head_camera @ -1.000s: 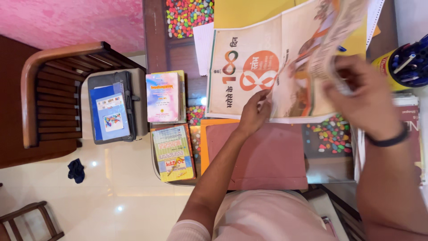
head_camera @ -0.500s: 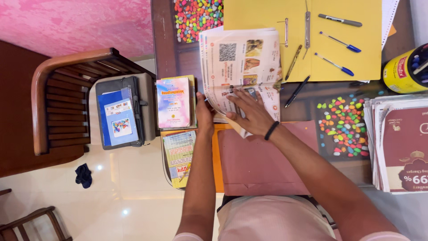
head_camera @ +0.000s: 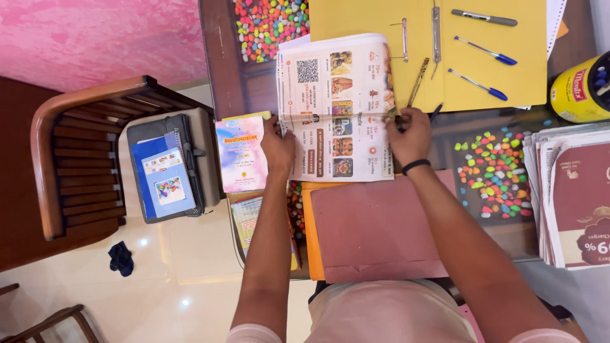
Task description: The person organizes a cluttered desk by sorting papers, notebooks, and stationery. They stack documents, place pens into a holder, and arrange folders and notebooks into neat piles on the glass desk surface.
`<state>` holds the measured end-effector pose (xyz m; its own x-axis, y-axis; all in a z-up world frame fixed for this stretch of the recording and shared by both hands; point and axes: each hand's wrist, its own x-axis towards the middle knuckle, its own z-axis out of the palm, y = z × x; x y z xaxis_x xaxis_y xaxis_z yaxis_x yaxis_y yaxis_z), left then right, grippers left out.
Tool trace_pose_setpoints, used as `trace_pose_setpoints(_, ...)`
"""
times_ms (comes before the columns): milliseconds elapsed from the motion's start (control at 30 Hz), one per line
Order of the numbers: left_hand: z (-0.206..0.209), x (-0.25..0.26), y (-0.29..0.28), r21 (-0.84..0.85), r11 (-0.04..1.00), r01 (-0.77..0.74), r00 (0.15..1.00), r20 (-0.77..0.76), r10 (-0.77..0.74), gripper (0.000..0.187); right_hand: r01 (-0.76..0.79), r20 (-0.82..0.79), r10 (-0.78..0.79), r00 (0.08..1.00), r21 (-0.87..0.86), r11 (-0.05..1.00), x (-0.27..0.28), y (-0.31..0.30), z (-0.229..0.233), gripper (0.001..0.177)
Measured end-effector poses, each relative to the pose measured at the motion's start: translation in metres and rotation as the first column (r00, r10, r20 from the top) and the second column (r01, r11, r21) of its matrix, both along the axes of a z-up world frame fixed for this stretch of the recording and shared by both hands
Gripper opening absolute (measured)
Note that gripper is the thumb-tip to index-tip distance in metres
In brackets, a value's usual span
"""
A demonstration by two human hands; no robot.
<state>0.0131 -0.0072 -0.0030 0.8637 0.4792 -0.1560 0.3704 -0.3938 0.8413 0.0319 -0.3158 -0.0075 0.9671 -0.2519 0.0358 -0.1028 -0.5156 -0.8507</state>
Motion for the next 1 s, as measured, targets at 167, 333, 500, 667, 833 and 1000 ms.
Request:
trace_pose_setpoints(167,-0.003,0.008,-0.013,0.081,0.996,0.044,0.998,0.037,-0.047,0.051,0.033,-0.325,0.123,0.938,0.438,0.898,0.009,-0.013,-0.034,0.025)
trace_pose_setpoints(333,0.029,0.013,-0.018,0.109,0.993,0.053,0.999,0.004,-0.054,0.059,0.076,-0.265,0.172,0.949,0.718,0.692,0.009,-0.01,-0.015,0.019)
trace_pose_setpoints(500,0.101,0.014,-0.031,0.461,0.876,0.139,0.938,0.222,-0.266,0.038,-0.06,-0.133,0.187,0.973,0.64,0.766,-0.017,-0.012,0.048,0.018)
trace_pose_setpoints(667,0.176,0.046,-0.078,0.358,0.867,0.346,0.772,0.417,-0.48,0.033,-0.328,0.062,0.325,0.944,0.315,0.891,-0.049,-0.02,0.108,0.017)
trace_pose_setpoints(833,0.209,0.093,-0.131,0.42,0.703,0.574,0.763,0.039,-0.645,0.055,-0.455,0.129,0.437,0.89,0.281,0.845,-0.072,-0.034,0.142,0.014)
trace_pose_setpoints(1000,0.198,0.112,-0.148,0.191,0.719,0.668,0.699,0.17,-0.694,0.047,-0.408,0.092,0.403,0.91,0.363,0.838,-0.086,-0.052,0.151,0.016)
